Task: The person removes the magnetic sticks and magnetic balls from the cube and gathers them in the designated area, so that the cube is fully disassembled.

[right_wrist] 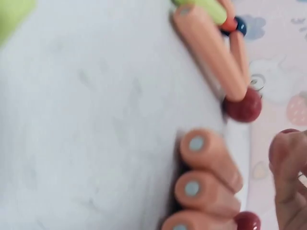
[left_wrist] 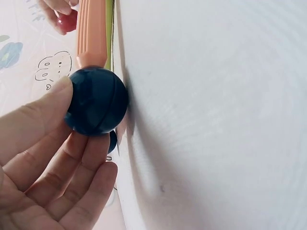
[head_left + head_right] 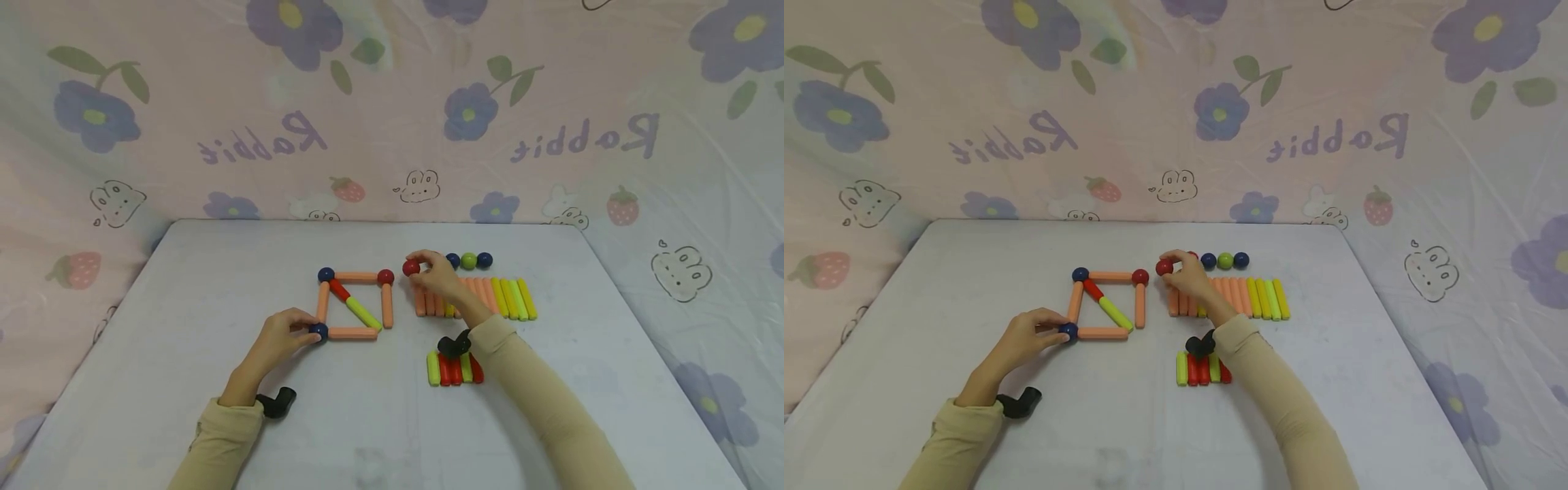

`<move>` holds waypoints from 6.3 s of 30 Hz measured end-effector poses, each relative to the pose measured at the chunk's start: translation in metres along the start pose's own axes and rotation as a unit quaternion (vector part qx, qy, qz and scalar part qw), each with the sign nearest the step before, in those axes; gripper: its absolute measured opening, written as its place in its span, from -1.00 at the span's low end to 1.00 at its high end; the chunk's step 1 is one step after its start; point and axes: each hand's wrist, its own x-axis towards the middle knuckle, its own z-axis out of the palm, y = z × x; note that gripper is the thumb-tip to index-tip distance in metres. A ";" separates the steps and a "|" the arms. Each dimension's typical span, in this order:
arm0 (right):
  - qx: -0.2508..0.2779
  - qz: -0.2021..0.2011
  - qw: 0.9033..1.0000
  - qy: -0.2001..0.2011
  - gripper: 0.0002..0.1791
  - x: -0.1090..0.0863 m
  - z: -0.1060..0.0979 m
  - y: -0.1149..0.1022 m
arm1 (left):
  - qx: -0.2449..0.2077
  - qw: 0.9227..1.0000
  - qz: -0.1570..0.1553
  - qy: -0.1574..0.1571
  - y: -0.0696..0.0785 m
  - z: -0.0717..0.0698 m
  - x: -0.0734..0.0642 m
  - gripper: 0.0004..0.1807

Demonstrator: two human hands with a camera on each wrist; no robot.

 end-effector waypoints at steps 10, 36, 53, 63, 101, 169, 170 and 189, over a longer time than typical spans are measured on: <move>-0.133 0.001 0.990 0.046 -0.53 0.030 -0.009 0.013 | 0.000 1.000 -0.002 0.002 0.002 -0.001 -0.001 -0.73; -0.188 0.017 0.981 0.048 -0.48 0.040 -0.012 0.017 | 0.001 1.000 -0.002 0.004 0.002 0.000 -0.002 -0.73; -0.123 -0.039 0.989 0.068 -0.52 -0.021 0.031 -0.022 | 0.006 1.000 -0.001 0.004 0.003 -0.001 -0.001 -0.73; -0.072 -0.154 0.985 0.013 -0.69 -0.052 0.083 -0.040 | 0.005 1.000 0.007 0.003 0.001 -0.001 0.000 -0.74; -0.202 -0.171 0.957 -0.117 -0.64 -0.052 0.130 -0.053 | -0.004 0.999 0.033 0.002 0.000 -0.003 0.000 -0.74; -0.072 0.040 0.996 0.039 -0.54 -0.087 -0.090 0.048 | -0.003 1.000 0.007 -0.001 0.001 -0.003 -0.002 -0.73; -0.073 0.044 0.995 0.043 -0.53 -0.087 -0.093 0.051 | -0.004 1.000 0.006 -0.002 0.001 -0.003 -0.002 -0.73; -0.063 0.170 0.977 0.114 -0.43 -0.080 -0.148 0.106 | -0.004 1.000 0.000 0.000 0.000 -0.002 -0.001 -0.74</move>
